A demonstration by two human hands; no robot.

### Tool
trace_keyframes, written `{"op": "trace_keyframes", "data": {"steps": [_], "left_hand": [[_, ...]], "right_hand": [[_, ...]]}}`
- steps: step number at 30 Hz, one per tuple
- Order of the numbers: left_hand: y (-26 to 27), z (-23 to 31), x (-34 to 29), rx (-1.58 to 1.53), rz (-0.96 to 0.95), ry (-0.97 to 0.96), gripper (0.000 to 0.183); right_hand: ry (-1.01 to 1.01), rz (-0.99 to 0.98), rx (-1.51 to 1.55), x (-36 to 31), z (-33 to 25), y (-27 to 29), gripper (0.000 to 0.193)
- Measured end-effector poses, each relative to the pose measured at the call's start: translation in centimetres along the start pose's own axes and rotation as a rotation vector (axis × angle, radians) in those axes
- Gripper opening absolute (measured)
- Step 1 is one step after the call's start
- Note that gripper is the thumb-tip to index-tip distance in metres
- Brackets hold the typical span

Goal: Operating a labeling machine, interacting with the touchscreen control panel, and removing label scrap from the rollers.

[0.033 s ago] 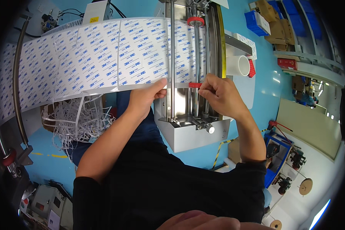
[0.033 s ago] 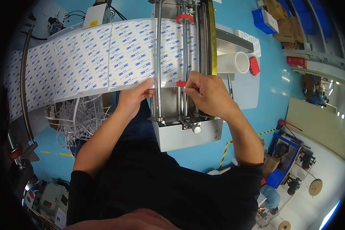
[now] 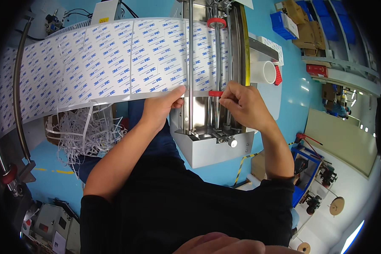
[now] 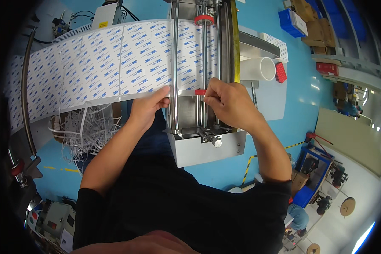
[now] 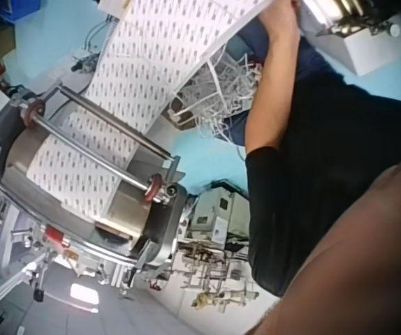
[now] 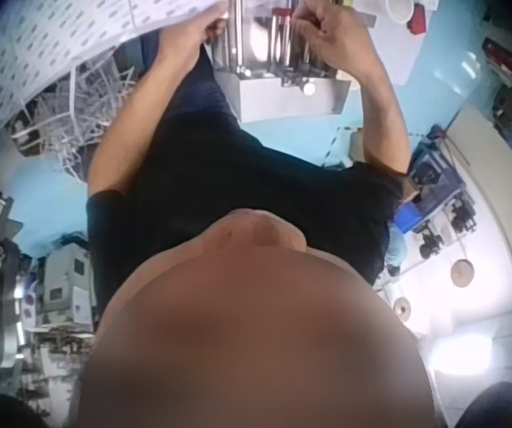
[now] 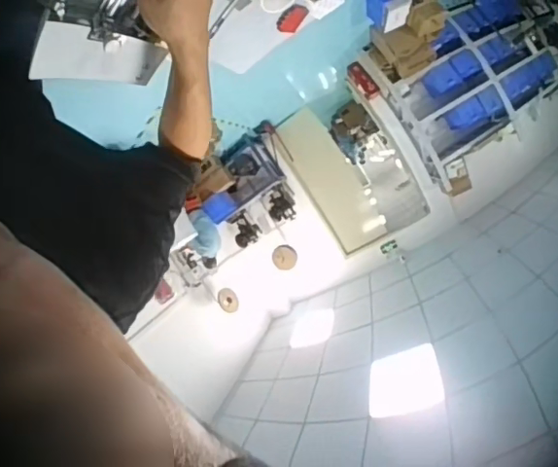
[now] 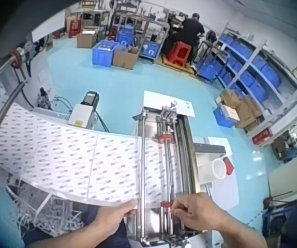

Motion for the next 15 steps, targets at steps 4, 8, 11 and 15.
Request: {"op": "trace_keyframes", "data": {"steps": [4,8,11,15], "left_hand": [[-0.2,-0.5,0.1,0.075,0.037,-0.023,0.022],[0.4,-1.2,0.7,0.197,0.112,-0.116,0.022],[1.0,-1.6,0.6,0.234,0.165,-0.131,0.024],[1.7,-1.5,0.5,0.156,0.172,-0.182,0.026]], "right_hand": [[-0.011,-0.029,-0.019,0.5,-0.2,-0.7,0.011],[-0.032,-0.024,-0.021,0.7,0.0,-1.2,0.011],[-0.055,0.0,0.011,0.4,0.2,-1.2,0.012],[-0.08,0.033,0.062,0.1,0.5,-1.1,0.012]]}}
Point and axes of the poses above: each hand's wrist, its own x-axis towards the middle knuckle, its own y-axis out of the back of the hand, z = x × y, the point moved 1 cm from there along x, towards the middle knuckle, and after that the axes turned 2 degrees about x, right-handed, at the moved point
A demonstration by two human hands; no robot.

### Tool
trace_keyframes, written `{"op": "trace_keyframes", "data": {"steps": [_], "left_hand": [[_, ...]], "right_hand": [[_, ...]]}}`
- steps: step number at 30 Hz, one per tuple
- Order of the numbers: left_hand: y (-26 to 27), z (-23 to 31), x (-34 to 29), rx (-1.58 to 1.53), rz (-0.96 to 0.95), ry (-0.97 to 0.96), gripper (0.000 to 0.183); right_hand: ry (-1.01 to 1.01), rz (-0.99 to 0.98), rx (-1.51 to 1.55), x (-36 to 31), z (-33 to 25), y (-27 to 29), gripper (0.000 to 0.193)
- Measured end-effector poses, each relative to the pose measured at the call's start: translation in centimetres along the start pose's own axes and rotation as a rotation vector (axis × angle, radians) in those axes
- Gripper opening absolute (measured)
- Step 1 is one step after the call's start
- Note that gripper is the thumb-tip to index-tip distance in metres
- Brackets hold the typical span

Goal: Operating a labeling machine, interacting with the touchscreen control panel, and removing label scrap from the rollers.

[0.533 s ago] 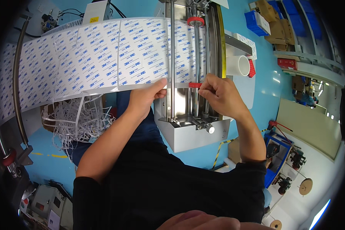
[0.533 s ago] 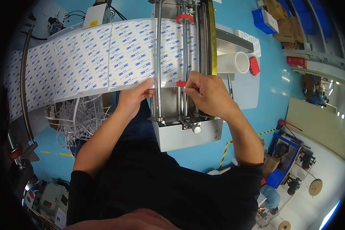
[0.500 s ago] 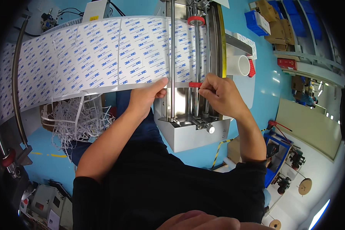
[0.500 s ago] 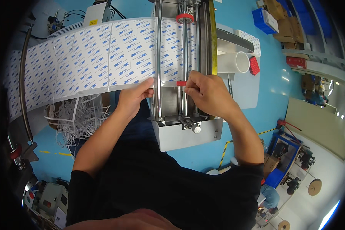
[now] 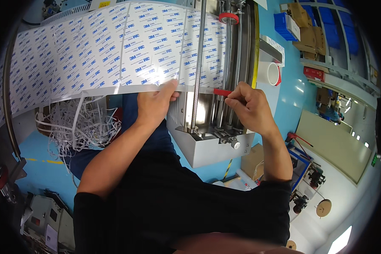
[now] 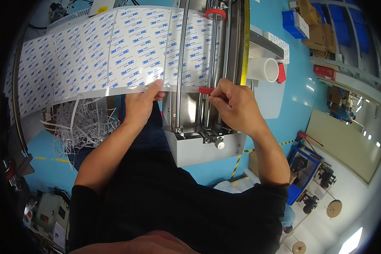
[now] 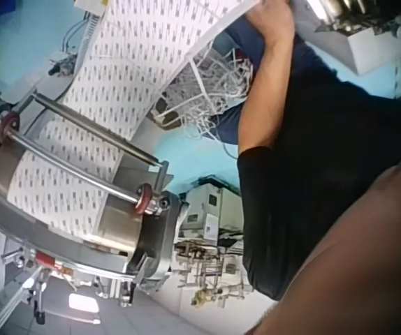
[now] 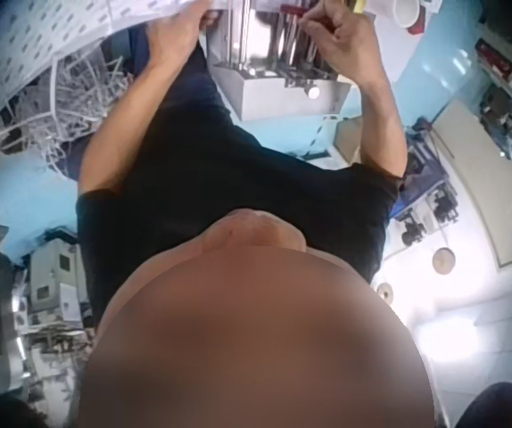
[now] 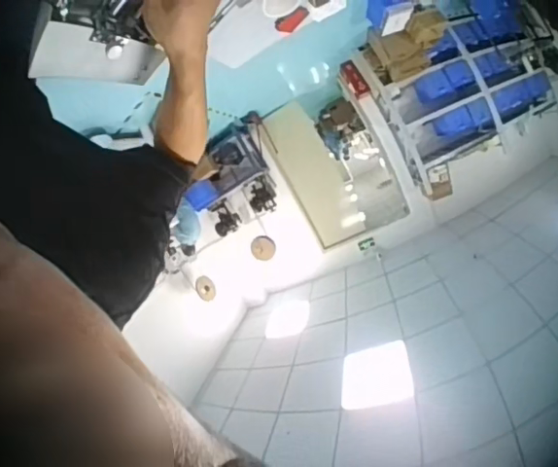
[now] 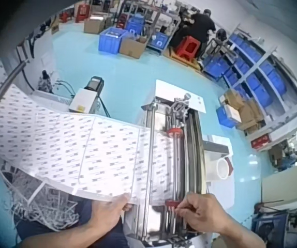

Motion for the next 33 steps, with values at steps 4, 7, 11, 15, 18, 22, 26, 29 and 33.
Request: {"op": "trace_keyframes", "data": {"steps": [4,7,11,15,18,22,26,29,33], "left_hand": [[0.9,0.0,0.2,-0.048,0.003,0.001,0.026],[1.4,-0.3,0.4,-0.088,-0.027,-0.063,0.026],[2.0,0.1,0.5,-0.097,-0.017,-0.061,0.026],[2.3,0.2,0.6,-0.116,-0.009,-0.06,0.026],[2.5,-0.1,0.8,-0.101,0.004,-0.065,0.025],[3.6,-0.3,1.7,-0.094,-0.001,-0.107,0.023],[5.6,-0.1,3.3,-0.104,0.062,-0.103,0.024],[6.0,-0.2,3.0,-0.175,0.031,-0.117,0.031],[7.7,0.1,2.6,-0.258,0.026,-0.099,0.033]], "right_hand": [[-0.022,-0.014,0.012,-0.2,0.2,0.1,0.012],[-0.036,-0.019,0.002,-0.3,0.6,0.0,0.012],[-0.049,-0.017,0.005,-0.4,0.6,0.1,0.012],[-0.073,-0.015,0.006,-0.4,0.8,0.1,0.012],[-0.087,-0.025,0.0,-0.5,0.9,0.4,0.012],[-0.095,-0.018,0.015,-0.6,1.5,0.5,0.012],[-0.074,-0.012,0.017,-0.3,2.4,0.6,0.012],[-0.062,-0.009,0.008,-0.4,3.1,0.6,0.012],[-0.038,-0.003,-0.025,-0.4,3.5,0.8,0.012]]}}
Point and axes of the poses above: each hand's wrist, its own x-axis towards the middle knuckle, its own y-axis out of the back of the hand, z = x × y, the point moved 1 cm from there along x, towards the middle knuckle, and after that the axes turned 2 degrees about x, right-handed, at the moved point
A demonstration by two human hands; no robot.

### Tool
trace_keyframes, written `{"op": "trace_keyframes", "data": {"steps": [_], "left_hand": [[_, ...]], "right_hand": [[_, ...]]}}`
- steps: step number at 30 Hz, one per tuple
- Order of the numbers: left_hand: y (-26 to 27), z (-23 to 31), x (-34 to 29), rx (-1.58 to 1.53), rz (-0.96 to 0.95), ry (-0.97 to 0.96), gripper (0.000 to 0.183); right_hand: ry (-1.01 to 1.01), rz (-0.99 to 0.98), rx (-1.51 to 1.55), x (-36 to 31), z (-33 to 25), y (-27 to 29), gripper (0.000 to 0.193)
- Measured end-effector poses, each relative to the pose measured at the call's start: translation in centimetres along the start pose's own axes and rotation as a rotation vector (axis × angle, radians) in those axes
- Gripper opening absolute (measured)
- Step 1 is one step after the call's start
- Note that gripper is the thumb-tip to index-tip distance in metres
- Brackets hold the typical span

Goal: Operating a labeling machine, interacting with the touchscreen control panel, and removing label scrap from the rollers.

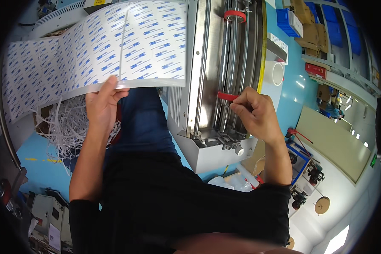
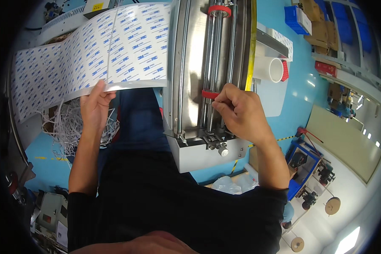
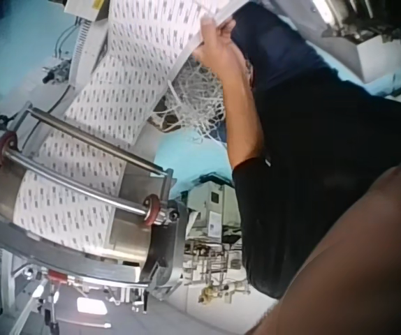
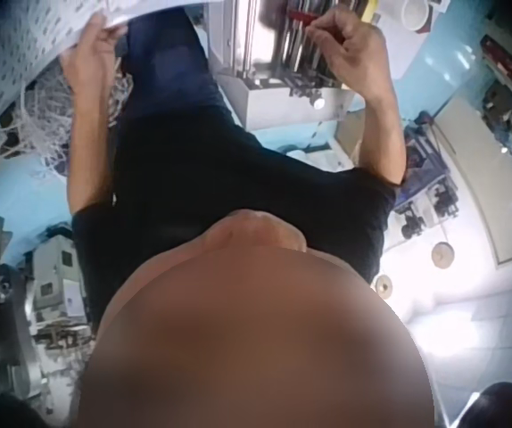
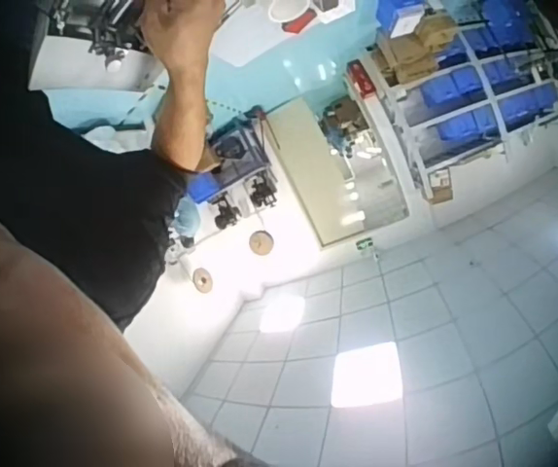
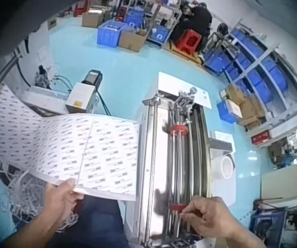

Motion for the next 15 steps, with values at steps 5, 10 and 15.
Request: {"op": "trace_keyframes", "data": {"steps": [5,10,15], "left_hand": [[0.9,0.2,-0.6,-0.059,-0.009,0.03,0.032],[0.8,0.7,-1.4,-0.147,0.01,0.063,0.035],[1.3,0.6,-2.0,-0.226,0.017,0.046,0.042]], "right_hand": [[-0.027,-0.01,-0.024,0.4,0.1,0.0,0.011],[-0.063,-0.034,-0.019,0.3,0.8,0.2,0.008],[-0.122,0.002,0.03,-0.1,1.4,-0.3,0.006]]}}
Point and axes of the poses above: each hand's wrist, its own x-axis towards the middle knuckle, its own y-axis out of the back of the hand, z = x × y, the point moved 1 cm from there along x, towards the middle knuckle, and after that the axes turned 2 degrees about x, right-handed, at the moved point
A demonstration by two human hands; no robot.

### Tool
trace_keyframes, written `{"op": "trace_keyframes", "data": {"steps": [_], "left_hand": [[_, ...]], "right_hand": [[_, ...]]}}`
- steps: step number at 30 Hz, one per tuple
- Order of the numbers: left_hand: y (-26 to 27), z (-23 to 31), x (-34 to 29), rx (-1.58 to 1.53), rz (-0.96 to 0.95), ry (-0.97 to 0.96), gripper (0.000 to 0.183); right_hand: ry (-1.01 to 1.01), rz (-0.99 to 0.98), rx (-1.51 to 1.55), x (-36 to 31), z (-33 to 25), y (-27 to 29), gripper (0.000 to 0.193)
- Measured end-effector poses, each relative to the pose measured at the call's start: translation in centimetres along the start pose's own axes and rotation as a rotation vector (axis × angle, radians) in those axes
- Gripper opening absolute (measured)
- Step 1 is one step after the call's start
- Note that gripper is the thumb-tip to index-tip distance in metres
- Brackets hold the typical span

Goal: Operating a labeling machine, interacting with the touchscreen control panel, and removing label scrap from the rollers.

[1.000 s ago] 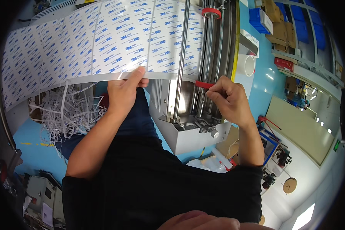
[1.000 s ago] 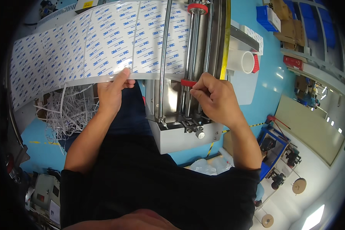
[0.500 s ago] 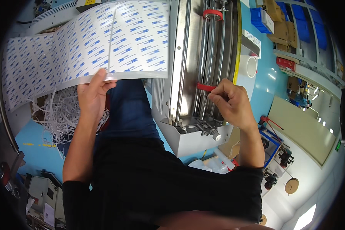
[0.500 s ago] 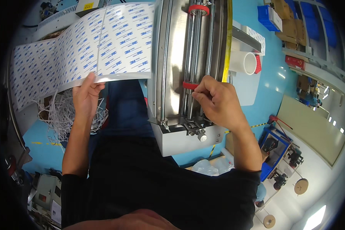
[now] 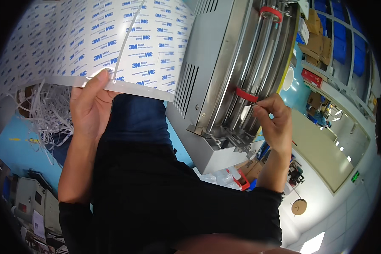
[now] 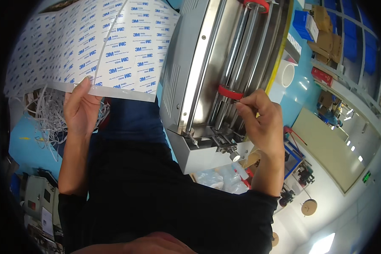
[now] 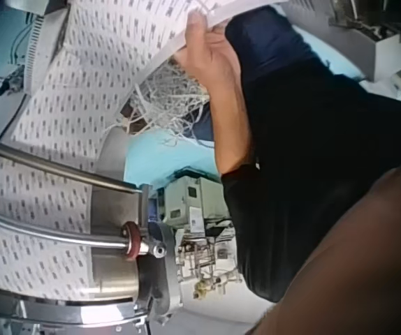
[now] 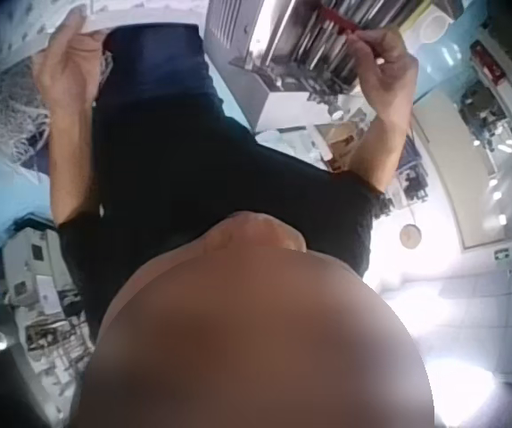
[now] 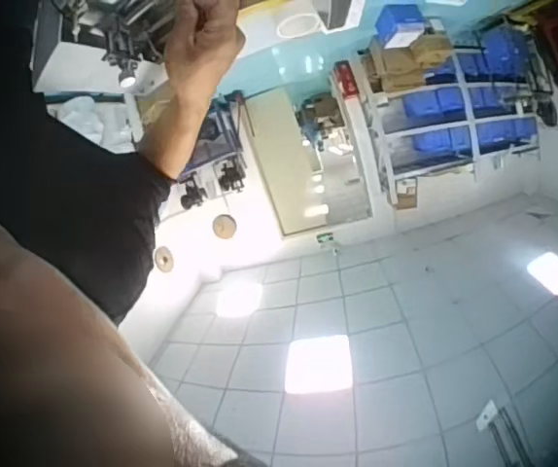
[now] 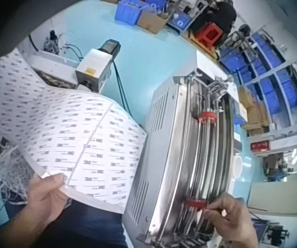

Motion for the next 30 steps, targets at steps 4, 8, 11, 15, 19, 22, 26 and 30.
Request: {"op": "trace_keyframes", "data": {"steps": [4,8,11,15,19,22,26,30], "left_hand": [[0.7,-0.5,0.2,-0.034,-0.004,0.021,0.042],[1.3,-0.8,0.1,-0.046,-0.024,0.038,0.043],[1.2,-0.7,-0.2,-0.068,-0.03,0.054,0.046],[0.9,-0.1,-0.5,-0.15,-0.078,0.091,0.053],[1.0,-0.1,-0.2,-0.153,-0.103,0.102,0.057],[1.4,-0.2,-0.1,-0.154,-0.095,0.12,0.058],[1.7,-0.2,0.1,-0.162,-0.094,0.136,0.058],[1.8,-0.1,-0.2,-0.211,-0.149,0.134,0.058]], "right_hand": [[-0.044,0.009,-0.049,0.3,-0.2,-0.1,0.007],[-0.07,-0.007,-0.016,0.4,-0.7,-0.4,0.008],[-0.096,-0.024,-0.036,0.6,-1.2,-0.5,0.008],[-0.078,-0.02,0.019,0.6,-0.9,0.0,0.008],[-0.125,-0.023,0.083,0.9,-1.3,0.3,0.008],[-0.122,-0.04,0.074,1.4,-1.4,0.1,0.008],[-0.132,-0.046,0.084,1.6,-1.5,0.3,0.008],[-0.129,-0.047,0.089,1.6,-1.1,0.6,0.008]]}}
Point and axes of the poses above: each hand's wrist, its own x-axis towards the middle knuckle, its own y-axis out of the back of the hand, z = x × y, the point moved 1 cm from there along x, towards the middle knuckle, and after that the axes turned 2 degrees about x, right-handed, at the moved point
